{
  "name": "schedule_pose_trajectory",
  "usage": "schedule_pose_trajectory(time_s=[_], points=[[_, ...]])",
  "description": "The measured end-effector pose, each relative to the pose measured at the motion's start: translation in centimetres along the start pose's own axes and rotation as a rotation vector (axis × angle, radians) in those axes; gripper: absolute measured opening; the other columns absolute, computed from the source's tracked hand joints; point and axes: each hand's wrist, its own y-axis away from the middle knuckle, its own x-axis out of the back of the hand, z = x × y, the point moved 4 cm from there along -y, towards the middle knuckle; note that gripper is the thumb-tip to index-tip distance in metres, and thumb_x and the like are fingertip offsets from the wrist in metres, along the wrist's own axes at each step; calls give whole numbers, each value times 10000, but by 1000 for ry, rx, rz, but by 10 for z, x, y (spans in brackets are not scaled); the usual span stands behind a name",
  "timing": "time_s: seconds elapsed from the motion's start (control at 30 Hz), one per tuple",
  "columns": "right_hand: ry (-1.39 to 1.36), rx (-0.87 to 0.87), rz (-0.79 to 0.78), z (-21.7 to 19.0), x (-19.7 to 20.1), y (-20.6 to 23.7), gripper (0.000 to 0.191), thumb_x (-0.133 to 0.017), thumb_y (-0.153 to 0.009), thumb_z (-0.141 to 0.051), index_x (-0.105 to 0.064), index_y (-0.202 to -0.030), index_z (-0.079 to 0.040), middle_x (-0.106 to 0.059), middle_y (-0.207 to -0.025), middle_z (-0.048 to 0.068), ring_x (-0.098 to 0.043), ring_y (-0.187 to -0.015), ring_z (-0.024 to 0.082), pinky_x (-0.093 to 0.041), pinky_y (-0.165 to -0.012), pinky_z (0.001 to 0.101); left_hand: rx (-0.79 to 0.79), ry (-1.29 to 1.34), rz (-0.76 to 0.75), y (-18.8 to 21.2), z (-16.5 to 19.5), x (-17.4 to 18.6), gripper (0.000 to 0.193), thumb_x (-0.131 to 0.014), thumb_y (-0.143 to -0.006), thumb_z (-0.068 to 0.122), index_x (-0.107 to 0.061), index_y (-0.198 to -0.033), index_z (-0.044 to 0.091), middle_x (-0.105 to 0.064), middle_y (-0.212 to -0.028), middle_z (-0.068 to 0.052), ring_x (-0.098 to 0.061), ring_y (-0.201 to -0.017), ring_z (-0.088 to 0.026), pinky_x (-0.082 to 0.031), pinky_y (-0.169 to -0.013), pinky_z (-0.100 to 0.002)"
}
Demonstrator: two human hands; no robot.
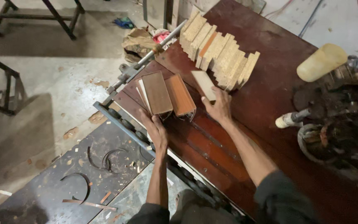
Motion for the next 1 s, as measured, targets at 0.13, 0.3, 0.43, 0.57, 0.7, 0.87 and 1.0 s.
schedule_pose_trajectory(time_s=[0.13,0.3,0.43,0.57,0.7,0.87,1.0], points=[[-83,19,176,-25,2,5,582,-779,-923,-467,-629,-1334,-84,-547,-1326,198,-477,-1300,370,-414,-1120,528,-77,48,-58,-1,1,2,800,-275,-1089,555,-181,-1656,-3,-235,-1719,-248,-221,-1605,-397,-168,-1304,-434],[41,218,-67,-67,-20,10,625,-778,-924,-493,-609,-1367,-85,-474,-1463,266,-458,-1339,427,-398,-1108,563,-120,-58,-118,3,6,5,776,-249,-1106,533,-182,-1659,-7,-205,-1726,-258,-210,-1598,-426,-170,-1303,-456],[-300,238,-80,-36,2,44,488,-609,-1064,-292,-526,-1480,-50,-386,-1645,205,-388,-1508,372,-435,-1177,526,-289,-187,120,30,38,5,546,-410,-1186,373,-400,-1592,8,-358,-1658,-257,-407,-1505,-448,-321,-1276,-480],[-595,-141,-48,56,60,138,447,-423,-1030,-40,-511,-1465,-92,-389,-1649,128,-499,-1462,284,-593,-929,396,-562,-23,-246,82,91,-56,395,-667,-1033,256,-634,-1363,41,-622,-1247,-190,-596,-1150,-372,-487,-1006,-470],[-333,-253,216,114,133,264,426,-420,-1010,4,-542,-1416,-32,-331,-1667,200,-445,-1471,342,-527,-1098,469,-551,-108,-259,73,115,-147,405,-692,-1033,234,-602,-1382,50,-580,-1255,-219,-557,-1155,-394,-483,-981,-498],[-158,-845,470,141,175,406,321,-455,-1037,-53,-555,-1339,-11,-288,-1693,158,-398,-1493,327,-485,-1090,502,-837,-603,-170,44,130,-261,664,-579,-977,454,-553,-1474,15,-444,-1560,-187,-464,-1355,-357,-361,-1122,-550],[-477,-965,721,139,159,454,354,-393,-1044,-62,-477,-1387,-29,-195,-1723,153,-348,-1507,308,-535,-1017,464,-996,-975,-508,80,124,-317,669,-538,-1081,506,-500,-1514,-2,-371,-1644,-215,-377,-1506,-346,-309,-1223,-536]])
